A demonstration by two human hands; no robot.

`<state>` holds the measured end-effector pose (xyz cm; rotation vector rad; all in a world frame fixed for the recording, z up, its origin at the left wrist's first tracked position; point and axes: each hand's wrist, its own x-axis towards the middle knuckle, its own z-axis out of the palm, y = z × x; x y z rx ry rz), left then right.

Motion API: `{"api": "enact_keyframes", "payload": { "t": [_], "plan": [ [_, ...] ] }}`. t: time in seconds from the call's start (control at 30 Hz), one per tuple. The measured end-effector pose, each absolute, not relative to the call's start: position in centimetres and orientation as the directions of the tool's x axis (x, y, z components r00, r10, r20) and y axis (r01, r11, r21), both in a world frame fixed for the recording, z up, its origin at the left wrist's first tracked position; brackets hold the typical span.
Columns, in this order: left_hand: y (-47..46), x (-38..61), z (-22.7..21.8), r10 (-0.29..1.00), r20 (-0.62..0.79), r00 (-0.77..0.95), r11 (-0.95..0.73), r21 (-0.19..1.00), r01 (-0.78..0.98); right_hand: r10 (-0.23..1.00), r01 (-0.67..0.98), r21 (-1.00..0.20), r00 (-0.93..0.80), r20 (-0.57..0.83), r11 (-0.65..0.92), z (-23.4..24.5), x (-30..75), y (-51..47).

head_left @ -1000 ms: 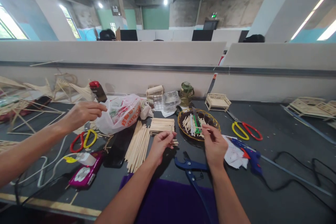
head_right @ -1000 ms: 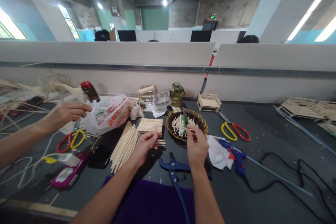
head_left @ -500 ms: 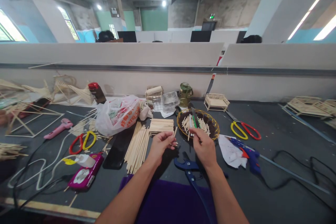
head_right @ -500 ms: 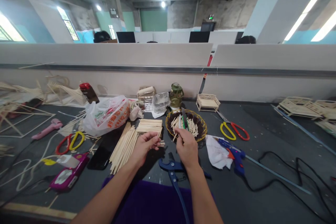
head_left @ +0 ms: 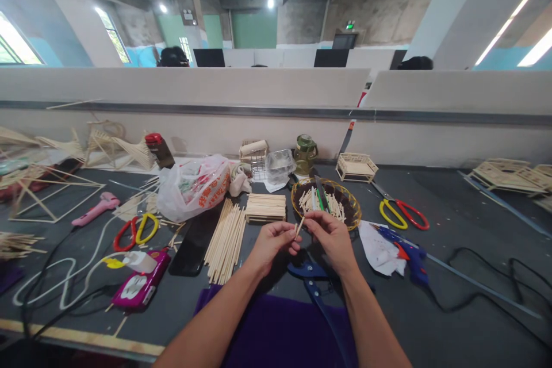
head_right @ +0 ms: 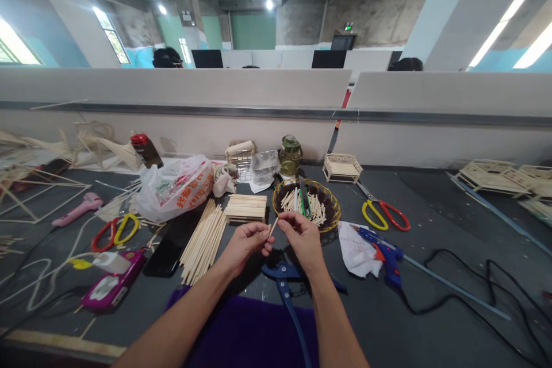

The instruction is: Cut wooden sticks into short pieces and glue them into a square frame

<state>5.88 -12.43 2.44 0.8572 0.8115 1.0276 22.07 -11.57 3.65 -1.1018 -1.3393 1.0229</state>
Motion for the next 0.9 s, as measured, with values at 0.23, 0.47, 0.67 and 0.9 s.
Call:
{"api": "enact_keyframes", "payload": {
  "t": [0.23, 0.47, 0.67, 0.9],
  "plan": [
    [-12.2, 5.6, 2.4, 0.913, -0.198, 0.356, 0.342, 0.847, -0.407, 0.952, 0.075, -0.962, 0.139, 0.272, 0.263, 3.8, 22.1, -11.7],
    [-12.1, 5.6, 2.4, 0.897, -0.246, 0.367, 0.398, 0.810, -0.431, 0.836, 0.355, -0.900, 0.387, 0.388, 0.253, 2.7, 24.2, -10.7],
    [-12.2, 5.5, 2.5, 0.902, -0.239, 0.359, 0.387, 0.815, -0.431, 0.875, 0.638, -0.766, 0.327, 0.357, 0.074, 1.6, 24.8, -10.5],
    [-12.4, 5.5, 2.9, 0.917, -0.217, 0.335, 0.350, 0.840, -0.414, 0.877, 0.749, -0.662, 0.328, 0.351, -0.015, 2.5, 24.3, -11.0]
  ]
}}
